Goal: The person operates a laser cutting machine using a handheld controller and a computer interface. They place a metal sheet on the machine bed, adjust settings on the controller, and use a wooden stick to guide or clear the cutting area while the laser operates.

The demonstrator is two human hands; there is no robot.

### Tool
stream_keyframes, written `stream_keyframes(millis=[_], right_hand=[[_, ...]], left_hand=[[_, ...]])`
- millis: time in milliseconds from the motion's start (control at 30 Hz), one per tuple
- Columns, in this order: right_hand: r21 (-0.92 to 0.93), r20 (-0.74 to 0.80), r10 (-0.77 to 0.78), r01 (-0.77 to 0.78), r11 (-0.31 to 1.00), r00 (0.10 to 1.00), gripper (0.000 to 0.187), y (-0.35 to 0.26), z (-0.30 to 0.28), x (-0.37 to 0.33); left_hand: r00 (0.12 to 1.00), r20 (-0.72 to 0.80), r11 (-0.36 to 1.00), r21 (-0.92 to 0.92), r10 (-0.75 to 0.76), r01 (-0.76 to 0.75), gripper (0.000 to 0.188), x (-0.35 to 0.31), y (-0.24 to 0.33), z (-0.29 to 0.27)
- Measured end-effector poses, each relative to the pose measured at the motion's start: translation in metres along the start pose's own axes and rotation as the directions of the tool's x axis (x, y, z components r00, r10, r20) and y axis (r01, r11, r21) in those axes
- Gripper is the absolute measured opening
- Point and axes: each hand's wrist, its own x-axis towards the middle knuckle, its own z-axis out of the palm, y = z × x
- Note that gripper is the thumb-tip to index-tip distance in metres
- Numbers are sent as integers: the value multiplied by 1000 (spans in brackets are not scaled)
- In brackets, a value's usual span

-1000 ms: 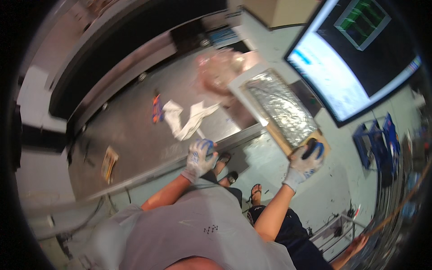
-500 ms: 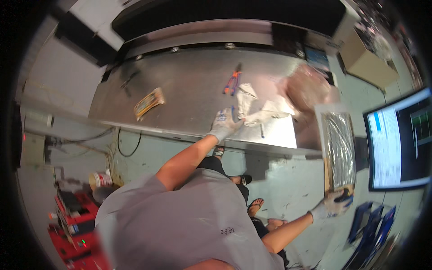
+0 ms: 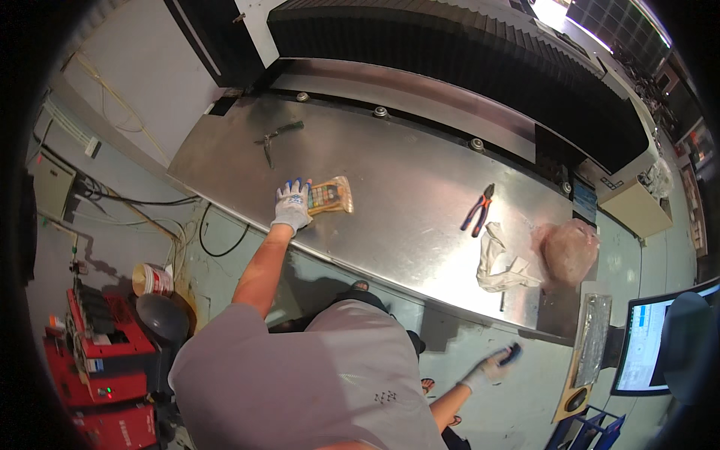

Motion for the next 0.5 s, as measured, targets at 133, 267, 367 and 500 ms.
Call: stream_keyframes(millis=[133,267,367,500], right_hand=[[231,420,40,-149,961,907,38,-114,112,-100],[302,852,-77,-365,881,518,45,-234,143,-140],[312,941,-120,-675,669,316,64,-282,144,-147],[411,869,96,-817,405,485,63,-294,163,-137]], left_hand=[[990,86,987,-130,112,-100,116,32,-27,-4],[985,31,924,-354,169,-147,114,-5,9,-2],[924,-39,728,-604,380,-325,104,-56,50,-8],[782,-46,373,-861,621,-347,89,-92,87,-30]])
